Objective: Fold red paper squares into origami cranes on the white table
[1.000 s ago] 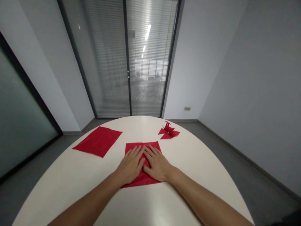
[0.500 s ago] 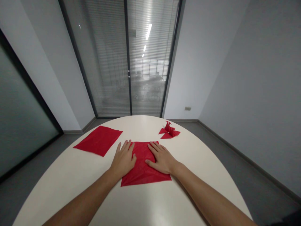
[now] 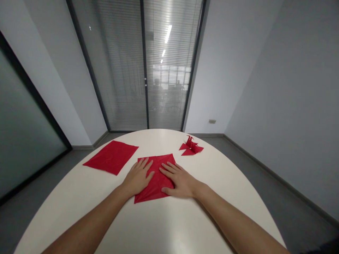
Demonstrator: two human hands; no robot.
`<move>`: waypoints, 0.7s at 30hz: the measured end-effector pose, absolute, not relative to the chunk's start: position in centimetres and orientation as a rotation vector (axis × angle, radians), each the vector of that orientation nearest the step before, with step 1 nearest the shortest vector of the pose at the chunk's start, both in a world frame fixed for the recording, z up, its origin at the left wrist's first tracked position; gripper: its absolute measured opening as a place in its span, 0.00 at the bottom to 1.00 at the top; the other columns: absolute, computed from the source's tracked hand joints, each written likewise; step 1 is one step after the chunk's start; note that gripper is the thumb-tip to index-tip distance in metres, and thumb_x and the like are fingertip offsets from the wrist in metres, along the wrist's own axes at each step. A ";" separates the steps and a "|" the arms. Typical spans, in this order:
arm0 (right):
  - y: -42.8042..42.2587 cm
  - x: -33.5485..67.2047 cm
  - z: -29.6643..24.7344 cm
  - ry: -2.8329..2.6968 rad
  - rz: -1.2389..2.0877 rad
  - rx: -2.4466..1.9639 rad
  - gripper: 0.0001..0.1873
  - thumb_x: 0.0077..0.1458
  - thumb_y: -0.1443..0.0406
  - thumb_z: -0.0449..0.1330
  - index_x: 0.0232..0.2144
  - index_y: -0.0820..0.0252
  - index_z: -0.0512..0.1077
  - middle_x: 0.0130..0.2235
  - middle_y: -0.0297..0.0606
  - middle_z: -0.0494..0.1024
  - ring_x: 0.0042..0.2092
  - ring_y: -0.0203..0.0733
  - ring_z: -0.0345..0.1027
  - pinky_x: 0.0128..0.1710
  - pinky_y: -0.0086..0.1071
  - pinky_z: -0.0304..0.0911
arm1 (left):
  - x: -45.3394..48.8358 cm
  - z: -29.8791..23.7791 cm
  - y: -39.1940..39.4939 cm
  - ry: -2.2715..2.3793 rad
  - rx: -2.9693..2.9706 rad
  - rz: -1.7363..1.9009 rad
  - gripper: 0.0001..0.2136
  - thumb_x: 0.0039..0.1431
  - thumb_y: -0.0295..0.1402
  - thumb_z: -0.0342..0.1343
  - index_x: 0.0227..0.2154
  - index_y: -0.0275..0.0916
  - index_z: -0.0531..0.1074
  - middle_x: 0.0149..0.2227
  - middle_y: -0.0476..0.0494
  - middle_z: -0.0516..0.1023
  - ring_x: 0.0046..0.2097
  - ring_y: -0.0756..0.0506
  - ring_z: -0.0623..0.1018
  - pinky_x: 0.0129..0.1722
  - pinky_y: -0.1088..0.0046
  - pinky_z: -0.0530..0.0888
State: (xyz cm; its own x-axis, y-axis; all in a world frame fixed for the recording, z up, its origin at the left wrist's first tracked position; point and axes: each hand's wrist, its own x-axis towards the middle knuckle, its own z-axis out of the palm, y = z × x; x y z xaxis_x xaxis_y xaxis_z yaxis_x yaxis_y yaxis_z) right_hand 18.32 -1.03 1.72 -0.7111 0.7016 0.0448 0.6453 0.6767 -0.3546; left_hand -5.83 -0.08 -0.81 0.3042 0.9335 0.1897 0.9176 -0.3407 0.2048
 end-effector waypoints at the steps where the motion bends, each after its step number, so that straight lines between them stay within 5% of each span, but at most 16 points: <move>1: -1.0 18.4 1.6 -2.712 0.478 -1.119 0.47 0.57 0.41 0.55 0.70 0.58 0.49 0.71 0.47 0.48 0.72 0.58 0.37 0.69 0.55 0.36 | -5.9 -0.6 -0.2 1.738 2.506 0.457 0.25 0.67 0.42 0.47 0.63 0.36 0.64 0.67 0.34 0.61 0.69 0.34 0.58 0.67 0.49 0.56; 6: -0.6 18.8 1.5 -2.707 0.493 -1.168 0.50 0.56 0.39 0.54 0.70 0.57 0.47 0.71 0.46 0.46 0.72 0.57 0.34 0.70 0.53 0.34 | -5.8 0.6 -1.5 1.258 2.607 0.441 0.25 0.68 0.44 0.46 0.65 0.45 0.61 0.68 0.44 0.60 0.70 0.38 0.57 0.68 0.53 0.57; 11: -0.5 19.1 1.9 -2.721 0.535 -1.147 0.53 0.54 0.38 0.55 0.70 0.59 0.45 0.71 0.48 0.45 0.72 0.58 0.32 0.70 0.54 0.31 | -6.0 0.5 -2.2 1.229 2.581 0.269 0.32 0.66 0.54 0.45 0.69 0.48 0.51 0.72 0.42 0.48 0.72 0.34 0.46 0.68 0.47 0.51; 21: -0.2 19.9 2.4 -2.743 0.601 -1.028 0.54 0.46 0.40 0.65 0.68 0.54 0.52 0.70 0.47 0.48 0.71 0.63 0.37 0.69 0.58 0.34 | -7.4 1.0 -2.0 1.194 2.585 0.298 0.35 0.63 0.55 0.50 0.68 0.45 0.54 0.71 0.37 0.51 0.71 0.32 0.49 0.67 0.46 0.53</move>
